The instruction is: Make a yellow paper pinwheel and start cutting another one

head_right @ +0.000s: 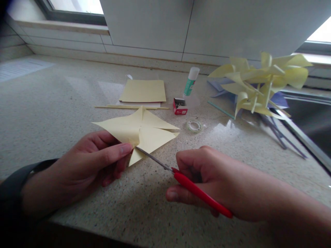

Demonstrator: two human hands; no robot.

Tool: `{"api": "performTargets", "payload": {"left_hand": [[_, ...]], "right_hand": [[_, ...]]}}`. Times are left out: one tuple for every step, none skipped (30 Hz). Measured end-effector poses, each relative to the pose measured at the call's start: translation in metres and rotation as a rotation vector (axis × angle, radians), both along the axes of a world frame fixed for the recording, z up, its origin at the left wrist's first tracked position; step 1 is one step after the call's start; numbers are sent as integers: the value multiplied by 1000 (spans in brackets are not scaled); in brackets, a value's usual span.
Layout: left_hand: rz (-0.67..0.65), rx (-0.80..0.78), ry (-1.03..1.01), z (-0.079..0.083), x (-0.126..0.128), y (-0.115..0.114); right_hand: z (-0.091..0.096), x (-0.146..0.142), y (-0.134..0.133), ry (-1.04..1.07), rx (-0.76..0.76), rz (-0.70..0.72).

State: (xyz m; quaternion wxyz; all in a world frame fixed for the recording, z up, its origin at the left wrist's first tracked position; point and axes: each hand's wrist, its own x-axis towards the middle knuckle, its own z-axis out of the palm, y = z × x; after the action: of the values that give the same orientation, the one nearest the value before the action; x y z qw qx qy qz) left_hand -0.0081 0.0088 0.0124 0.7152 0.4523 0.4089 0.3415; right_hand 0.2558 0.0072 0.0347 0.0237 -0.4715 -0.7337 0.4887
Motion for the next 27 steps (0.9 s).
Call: {"api": "performTargets", "payload": {"left_hand": [[-4,2,3,0,0,0],[-8,5,2,0,0,0],[-12,5,-1,-1,-1,0],[-14,5,-5,-1,-1,0],[-12,4,-8,-1,-1,0],[-7,2,-11,-1,-1,1],[-1,-1,-14,-1,0,1],[6,-4,-20,-1,0,1],[15,-6,-28,-1,0,1],[27,-8,-40,-1,1,1],[42,-13,-55,-1,1,1],[60,-19,-73,-1,2,0],[84,-26,-89,-1,2,0],[107,-35,-100,-1,2,-1],[127,-43,-107,-2,3,-1],[141,-49,-112,-2,3,-2],[151,-52,-112,-2,3,-2],[153,-53,-111,-2,3,-2],[151,-54,-110,-2,3,-3],[147,-57,-114,-1,3,-3],[145,-60,-119,-1,3,-3],[146,-64,-126,-1,3,-3],[148,-70,-135,-1,3,-2],[150,-75,-144,-1,3,-2],[155,-76,-150,-1,4,-2],[158,-77,-154,-1,4,-2],[160,-76,-154,-2,4,-1]], "right_hand": [[0,0,0,-4,-1,4],[0,1,0,-6,-2,8],[-1,1,0,-10,-3,12],[-1,1,0,-15,-4,14],[-2,1,0,-18,0,15],[-2,1,-1,-20,4,13],[-3,0,-2,-25,19,10],[-3,0,-3,-35,42,6],[-4,0,-4,-48,67,4],[-5,0,-6,-65,99,1],[-6,-1,-8,-86,135,-3],[-7,-2,-11,-110,172,-8],[-9,-3,-13,-132,206,-11],[-11,-4,-15,-152,235,-15],[-13,-5,-17,-166,261,-17],[-15,-7,-19,-174,283,-23],[-17,-8,-21,-175,299,-31],[-18,-10,-22,-172,316,-46],[-19,-12,-23,-165,333,-64],[-20,-13,-24,-157,348,-81],[-21,-15,-25,-148,355,-92],[-20,-17,-26,-141,356,-101],[-20,-18,-26,-131,354,-106],[-19,-20,-27,-121,354,-112],[-18,-22,-27,-111,357,-118],[-18,-23,-28,-104,368,-125],[-17,-25,-28,-98,383,-129]]}}
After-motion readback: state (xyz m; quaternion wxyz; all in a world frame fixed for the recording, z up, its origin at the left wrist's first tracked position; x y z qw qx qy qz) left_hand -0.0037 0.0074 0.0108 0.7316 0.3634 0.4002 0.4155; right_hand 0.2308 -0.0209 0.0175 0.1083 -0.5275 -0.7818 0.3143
